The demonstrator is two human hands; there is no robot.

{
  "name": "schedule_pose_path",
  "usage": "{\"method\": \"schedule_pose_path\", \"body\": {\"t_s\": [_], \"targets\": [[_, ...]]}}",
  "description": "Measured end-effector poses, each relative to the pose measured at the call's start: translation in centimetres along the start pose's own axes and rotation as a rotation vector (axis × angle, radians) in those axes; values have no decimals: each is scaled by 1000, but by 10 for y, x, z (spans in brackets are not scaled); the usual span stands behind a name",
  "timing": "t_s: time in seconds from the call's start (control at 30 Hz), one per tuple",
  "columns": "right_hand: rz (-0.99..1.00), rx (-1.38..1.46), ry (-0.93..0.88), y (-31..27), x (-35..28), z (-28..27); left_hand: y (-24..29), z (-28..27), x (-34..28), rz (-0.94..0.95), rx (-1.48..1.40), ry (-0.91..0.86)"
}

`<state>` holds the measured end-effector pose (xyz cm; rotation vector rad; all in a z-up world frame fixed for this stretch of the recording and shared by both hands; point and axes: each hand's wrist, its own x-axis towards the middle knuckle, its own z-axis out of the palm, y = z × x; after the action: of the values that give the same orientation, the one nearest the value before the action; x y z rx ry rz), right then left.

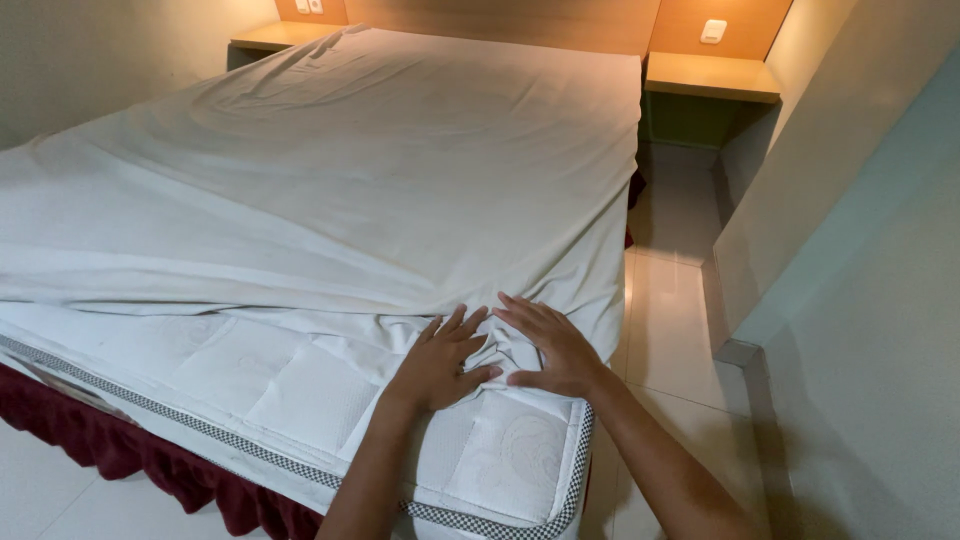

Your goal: The person spreads a white fitted sheet over a mattress, smoothing the fabric and tucking the corners under the mattress edges. They work around the bed to ensure the sheet is tight and wrinkle-free.

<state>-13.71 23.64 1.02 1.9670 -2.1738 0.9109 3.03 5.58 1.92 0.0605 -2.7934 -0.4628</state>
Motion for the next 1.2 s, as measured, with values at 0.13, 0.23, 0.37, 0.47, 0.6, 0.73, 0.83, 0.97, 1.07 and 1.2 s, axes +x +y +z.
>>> {"method": "schedule_pose_path", "body": {"t_s": [0.13,0.23,0.37,0.47,0.6,0.73,0.83,0.97,1.07,1.2], "targets": [[-9,-32,-80,-8,7,-5,3,0,6,-42,33,-63],[62,-100,-176,-11,10,-2,-7,15,5,5,6,11],[161,-109,-221,-11,18,3,-11,27,9,30,-45,184],[223,-98,-231,-16,20,7,-9,33,9,8,-32,277],[247,-79,-185,-22,18,11,-4,37,9,48,38,390],[193,-66,-124,-14,7,18,9,44,7,-16,28,382],[202,-54,-120,-27,-9,14,29,46,-8,-90,38,382],[201,-35,-133,-40,-35,11,62,34,-30,-169,-35,306],[205,-25,-101,-46,-43,11,73,29,-38,-160,-55,297],[258,-20,-54,-49,-43,11,80,19,-42,-91,-118,374]]}}
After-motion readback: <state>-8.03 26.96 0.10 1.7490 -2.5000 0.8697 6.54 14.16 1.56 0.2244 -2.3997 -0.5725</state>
